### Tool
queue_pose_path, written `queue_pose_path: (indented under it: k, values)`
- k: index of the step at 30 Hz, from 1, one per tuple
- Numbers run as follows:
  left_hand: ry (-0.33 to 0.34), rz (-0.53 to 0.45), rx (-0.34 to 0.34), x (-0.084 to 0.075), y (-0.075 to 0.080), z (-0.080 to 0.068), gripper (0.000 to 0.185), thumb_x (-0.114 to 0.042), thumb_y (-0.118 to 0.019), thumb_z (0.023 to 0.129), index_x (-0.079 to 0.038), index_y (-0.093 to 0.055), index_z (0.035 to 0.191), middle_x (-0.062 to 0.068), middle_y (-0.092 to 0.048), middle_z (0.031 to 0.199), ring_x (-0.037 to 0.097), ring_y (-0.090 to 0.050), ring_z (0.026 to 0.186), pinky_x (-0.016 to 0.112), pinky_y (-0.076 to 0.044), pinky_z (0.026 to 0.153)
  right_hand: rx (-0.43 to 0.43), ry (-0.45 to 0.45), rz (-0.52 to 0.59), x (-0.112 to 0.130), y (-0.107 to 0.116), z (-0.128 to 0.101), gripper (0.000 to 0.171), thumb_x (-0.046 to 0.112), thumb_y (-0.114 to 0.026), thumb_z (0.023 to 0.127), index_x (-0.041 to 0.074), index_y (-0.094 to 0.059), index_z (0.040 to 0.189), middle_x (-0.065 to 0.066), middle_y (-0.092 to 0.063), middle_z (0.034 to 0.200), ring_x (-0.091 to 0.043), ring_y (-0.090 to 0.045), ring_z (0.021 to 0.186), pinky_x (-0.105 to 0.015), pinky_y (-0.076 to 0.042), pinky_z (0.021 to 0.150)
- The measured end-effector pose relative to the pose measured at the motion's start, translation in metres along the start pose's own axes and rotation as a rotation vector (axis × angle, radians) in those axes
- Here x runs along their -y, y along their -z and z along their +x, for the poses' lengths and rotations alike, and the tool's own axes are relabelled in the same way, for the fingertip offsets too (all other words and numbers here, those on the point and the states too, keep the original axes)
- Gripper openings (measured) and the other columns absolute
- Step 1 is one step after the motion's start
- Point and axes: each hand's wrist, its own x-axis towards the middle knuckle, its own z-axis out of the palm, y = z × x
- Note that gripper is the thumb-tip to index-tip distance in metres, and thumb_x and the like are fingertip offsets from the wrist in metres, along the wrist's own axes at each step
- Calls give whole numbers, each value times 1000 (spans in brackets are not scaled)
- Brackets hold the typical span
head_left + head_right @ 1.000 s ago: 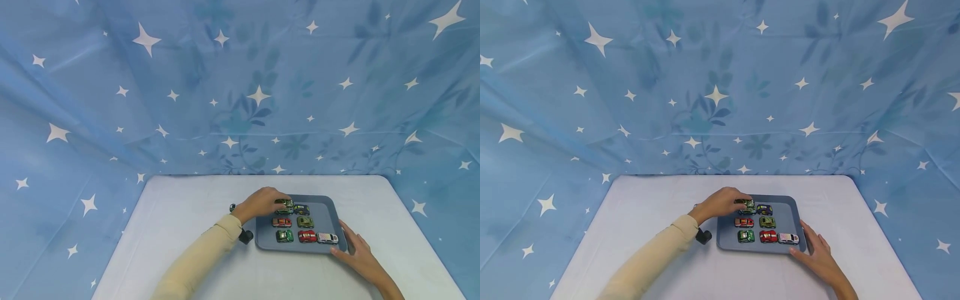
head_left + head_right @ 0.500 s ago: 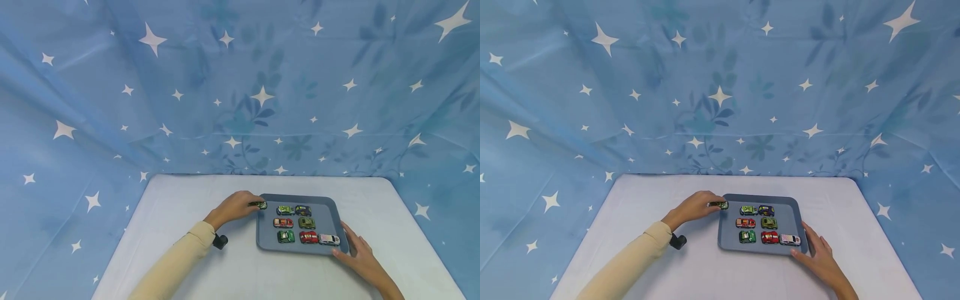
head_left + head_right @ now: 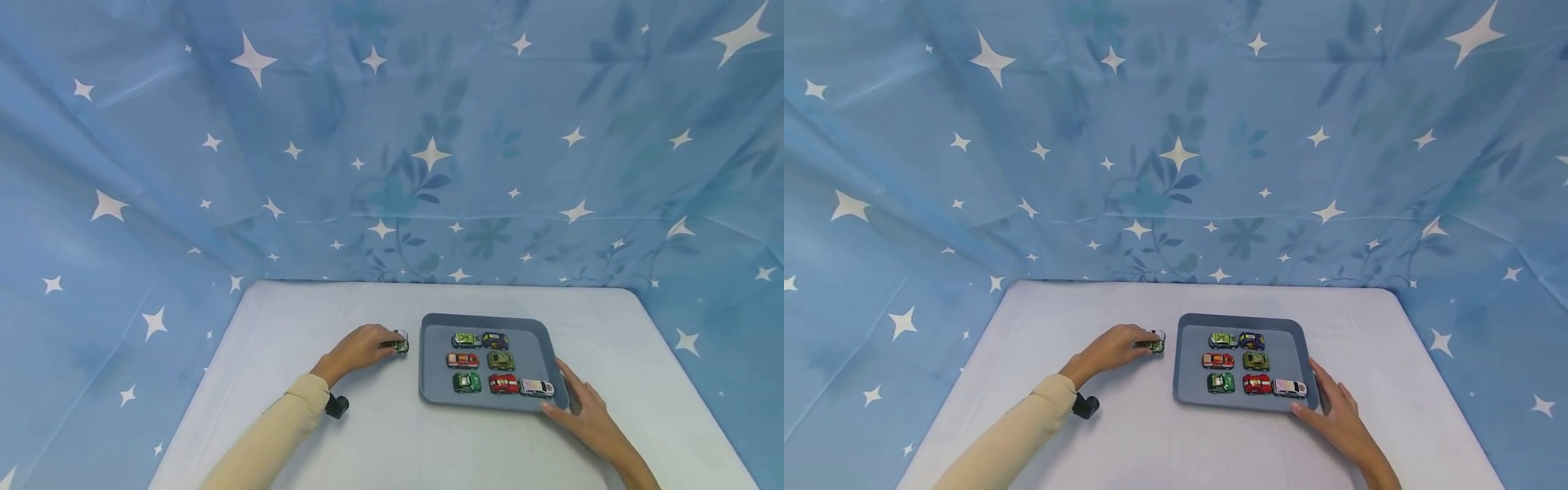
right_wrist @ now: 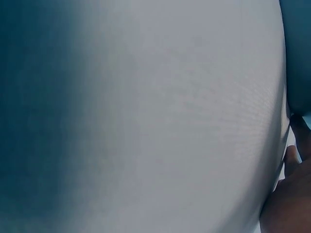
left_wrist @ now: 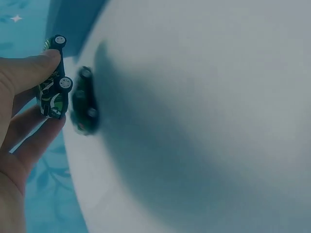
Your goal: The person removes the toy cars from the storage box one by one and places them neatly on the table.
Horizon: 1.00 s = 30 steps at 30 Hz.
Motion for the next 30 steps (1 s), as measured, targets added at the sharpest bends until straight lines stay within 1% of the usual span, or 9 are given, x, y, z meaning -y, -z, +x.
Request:
queue_pose_path:
  k: [4,6,10,14,18,21,25,30]
  values:
    - [23,-4,8,5,-4,-9,33,-16,-76,102,-9,-76,134,6,-77,126,22,-71,115,40,-57,100,-3,-13,-6,0,0,1,101,42,-73,100,6,-13,172,-45,-26,161,-70,-22,145,-75,5,121]
    - [32,-10,6,8,-6,-12,32,-15,-77,102,-8,-77,132,6,-77,125,23,-72,115,40,-57,100,6,-28,-3,-1,0,1,101,43,-72,100,6,-12,172,-46,-24,161,-71,-19,146,-77,5,120]
    - [28,-20,9,11,-11,-17,31,-14,-77,102,-6,-77,131,7,-77,125,22,-72,116,40,-57,101,20,-31,-4,-1,-2,2,101,43,-72,101,6,-11,172,-46,-24,161,-70,-22,146,-78,4,119]
    - [3,-28,-2,12,-15,-18,30,-13,-77,101,-5,-77,131,8,-78,122,22,-73,113,39,-58,98,14,-21,-6,-1,-3,4,100,42,-71,101,5,-11,172,-46,-25,161,-69,-24,145,-77,5,119]
    - [-24,3,-21,13,-21,-17,29,-12,-78,100,-5,-78,128,7,-78,119,21,-73,110,37,-58,96,23,-33,-8,-1,-3,6,101,43,-71,101,4,-10,172,-46,-22,162,-69,-24,145,-78,3,119]
    - [-43,27,-21,12,-26,-16,28,-14,-77,101,-6,-78,129,6,-77,118,19,-72,107,35,-58,95,24,-35,-11,-1,-2,6,101,43,-72,101,4,-10,172,-46,-21,163,-69,-24,145,-78,2,119]
    - [-38,36,-24,10,-29,-16,28,-14,-77,101,-7,-78,129,4,-76,116,18,-69,103,33,-57,92,26,-42,-8,-2,-2,6,101,42,-72,101,4,-10,172,-46,-20,163,-70,-21,145,-79,2,119]
    - [-24,44,-22,9,-29,-16,28,-16,-77,102,-9,-78,129,2,-76,116,16,-68,104,33,-57,92,29,-45,-4,-3,-1,5,101,42,-71,102,5,-10,172,-46,-19,163,-69,-22,145,-79,3,119]
